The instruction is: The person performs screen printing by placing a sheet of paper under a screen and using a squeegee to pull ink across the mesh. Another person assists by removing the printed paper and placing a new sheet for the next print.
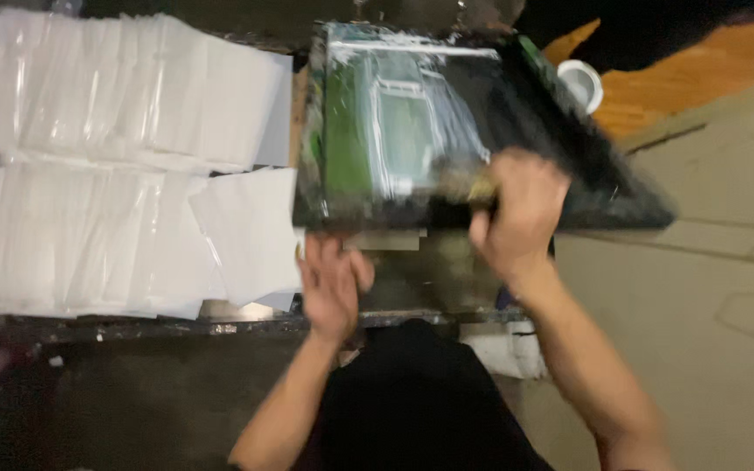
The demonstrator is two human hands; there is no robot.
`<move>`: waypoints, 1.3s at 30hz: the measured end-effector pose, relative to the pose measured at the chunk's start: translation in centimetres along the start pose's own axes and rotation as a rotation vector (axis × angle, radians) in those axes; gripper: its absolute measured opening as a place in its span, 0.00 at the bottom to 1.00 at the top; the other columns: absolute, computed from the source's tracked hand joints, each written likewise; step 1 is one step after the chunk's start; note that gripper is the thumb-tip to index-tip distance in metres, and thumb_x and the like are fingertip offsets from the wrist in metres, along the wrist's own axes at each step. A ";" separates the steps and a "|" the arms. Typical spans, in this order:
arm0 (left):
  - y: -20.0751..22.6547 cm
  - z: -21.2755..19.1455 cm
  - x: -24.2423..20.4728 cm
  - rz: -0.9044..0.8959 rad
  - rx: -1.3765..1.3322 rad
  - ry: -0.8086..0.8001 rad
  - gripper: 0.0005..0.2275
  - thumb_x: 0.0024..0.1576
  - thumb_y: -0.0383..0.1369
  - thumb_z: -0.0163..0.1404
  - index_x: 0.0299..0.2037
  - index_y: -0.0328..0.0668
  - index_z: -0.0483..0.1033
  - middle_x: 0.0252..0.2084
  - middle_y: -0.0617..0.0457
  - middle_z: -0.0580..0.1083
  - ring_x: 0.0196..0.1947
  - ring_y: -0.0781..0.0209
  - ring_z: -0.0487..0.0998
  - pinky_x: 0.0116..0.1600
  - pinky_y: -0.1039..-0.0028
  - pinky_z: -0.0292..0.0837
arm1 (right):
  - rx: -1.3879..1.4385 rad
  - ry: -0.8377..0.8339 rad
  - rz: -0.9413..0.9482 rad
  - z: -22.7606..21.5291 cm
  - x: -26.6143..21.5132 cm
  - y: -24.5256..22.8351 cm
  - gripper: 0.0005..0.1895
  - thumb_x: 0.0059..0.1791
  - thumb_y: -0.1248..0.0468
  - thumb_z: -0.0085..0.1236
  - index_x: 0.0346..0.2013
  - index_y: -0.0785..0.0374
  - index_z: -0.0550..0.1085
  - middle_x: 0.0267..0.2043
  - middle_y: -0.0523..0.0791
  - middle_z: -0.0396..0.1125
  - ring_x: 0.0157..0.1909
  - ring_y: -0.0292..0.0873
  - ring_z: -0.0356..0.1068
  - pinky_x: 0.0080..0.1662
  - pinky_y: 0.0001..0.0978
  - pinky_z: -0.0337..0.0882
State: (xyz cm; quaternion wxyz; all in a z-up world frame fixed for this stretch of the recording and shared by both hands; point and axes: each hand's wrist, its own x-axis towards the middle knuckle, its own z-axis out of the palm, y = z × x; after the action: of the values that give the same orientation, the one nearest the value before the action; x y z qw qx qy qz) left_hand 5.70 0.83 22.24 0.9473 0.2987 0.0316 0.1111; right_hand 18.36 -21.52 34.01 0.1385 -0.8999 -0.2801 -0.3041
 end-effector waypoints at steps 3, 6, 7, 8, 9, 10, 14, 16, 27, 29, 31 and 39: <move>-1.5 -0.8 9.6 0.231 0.874 0.034 0.20 0.73 0.42 0.41 0.32 0.40 0.78 0.36 0.49 0.78 0.40 0.53 0.79 0.52 0.62 0.69 | 0.132 0.277 0.066 -0.5 8.2 0.9 0.16 0.49 0.70 0.58 0.52 0.70 0.70 0.48 0.57 0.67 0.48 0.62 0.67 0.48 0.53 0.60; -11.3 -11.8 14.5 -0.176 1.533 0.367 0.35 0.63 0.62 0.47 0.68 0.39 0.70 0.62 0.43 0.74 0.66 0.39 0.73 0.66 0.49 0.71 | 0.141 0.306 0.055 -1.5 12.2 1.1 0.15 0.54 0.70 0.61 0.54 0.68 0.69 0.51 0.55 0.65 0.49 0.61 0.65 0.49 0.51 0.60; -14.2 -15.3 12.6 -0.169 1.533 0.364 0.35 0.63 0.62 0.47 0.68 0.39 0.70 0.62 0.43 0.74 0.66 0.39 0.73 0.66 0.49 0.71 | 0.138 0.312 0.054 -1.5 12.5 1.5 0.15 0.54 0.70 0.61 0.54 0.68 0.69 0.51 0.55 0.65 0.49 0.61 0.65 0.49 0.51 0.60; -16.8 -18.7 11.1 -0.091 1.878 0.433 0.32 0.61 0.61 0.54 0.61 0.42 0.72 0.58 0.42 0.74 0.57 0.40 0.76 0.53 0.50 0.74 | 0.126 0.292 0.071 -1.5 13.0 1.8 0.19 0.52 0.69 0.63 0.55 0.68 0.68 0.51 0.56 0.65 0.49 0.62 0.65 0.49 0.52 0.61; -19.0 -22.0 10.3 0.006 2.222 0.511 0.28 0.59 0.60 0.60 0.54 0.44 0.74 0.54 0.41 0.74 0.48 0.40 0.78 0.40 0.51 0.77 | 0.120 0.276 0.084 -1.3 13.6 2.2 0.23 0.50 0.68 0.64 0.57 0.68 0.67 0.51 0.57 0.65 0.50 0.63 0.65 0.49 0.53 0.61; -19.1 -22.2 10.3 0.019 2.222 0.519 0.28 0.59 0.60 0.60 0.54 0.44 0.74 0.54 0.41 0.74 0.48 0.40 0.78 0.40 0.51 0.77 | 0.124 0.287 0.079 -1.4 13.8 2.7 0.23 0.50 0.68 0.64 0.57 0.68 0.67 0.51 0.57 0.65 0.50 0.63 0.65 0.49 0.53 0.61; -13.1 -20.4 10.3 -0.167 1.958 0.525 0.14 0.69 0.47 0.46 0.45 0.46 0.72 0.45 0.42 0.77 0.48 0.31 0.77 0.48 0.45 0.69 | 0.110 0.263 0.038 -1.0 14.8 4.6 0.22 0.52 0.67 0.67 0.57 0.73 0.71 0.53 0.58 0.67 0.52 0.64 0.66 0.51 0.55 0.62; -6.8 -21.0 10.2 -0.463 1.648 0.629 0.14 0.71 0.47 0.41 0.49 0.47 0.70 0.47 0.40 0.83 0.53 0.26 0.79 0.59 0.44 0.66 | 0.121 0.266 -0.028 -1.1 16.2 5.0 0.23 0.52 0.70 0.70 0.58 0.75 0.71 0.52 0.60 0.67 0.52 0.66 0.66 0.50 0.55 0.63; 12.1 -29.5 3.7 -0.002 2.378 0.637 0.32 0.66 0.50 0.51 0.75 0.34 0.67 0.82 0.25 0.52 0.83 0.30 0.50 0.78 0.40 0.50 | 0.274 0.243 -0.050 -1.2 17.1 5.6 0.24 0.53 0.79 0.62 0.64 0.80 0.73 0.54 0.64 0.73 0.51 0.68 0.74 0.55 0.53 0.71; 4.6 -30.2 2.3 -0.096 2.332 0.264 0.36 0.66 0.57 0.43 0.80 0.46 0.55 0.85 0.36 0.44 0.85 0.38 0.41 0.80 0.42 0.37 | 0.221 0.281 -0.064 -1.9 17.3 5.0 0.22 0.49 0.79 0.58 0.58 0.81 0.71 0.51 0.63 0.68 0.50 0.68 0.68 0.54 0.55 0.68; -0.2 -27.5 1.4 -0.179 2.263 -0.096 0.40 0.65 0.65 0.35 0.85 0.58 0.43 0.88 0.48 0.36 0.87 0.47 0.32 0.82 0.44 0.25 | 0.175 0.327 -0.075 -1.8 17.5 4.8 0.21 0.44 0.79 0.54 0.52 0.81 0.70 0.49 0.62 0.63 0.48 0.69 0.62 0.53 0.57 0.64; -12.3 -23.3 0.7 0.119 2.295 -0.512 0.35 0.70 0.62 0.28 0.84 0.55 0.48 0.87 0.50 0.44 0.86 0.43 0.39 0.83 0.44 0.31 | 0.085 0.276 0.102 -0.1 17.0 6.1 0.34 0.42 0.74 0.63 0.64 0.81 0.68 0.62 0.69 0.69 0.62 0.76 0.66 0.67 0.58 0.63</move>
State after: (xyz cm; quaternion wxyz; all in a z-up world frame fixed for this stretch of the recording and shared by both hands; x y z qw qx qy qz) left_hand 5.80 4.23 -3.92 0.0953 0.9912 -0.0922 -0.0015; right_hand 33.12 -19.35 44.24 0.2291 -0.8560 -0.2250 -0.4053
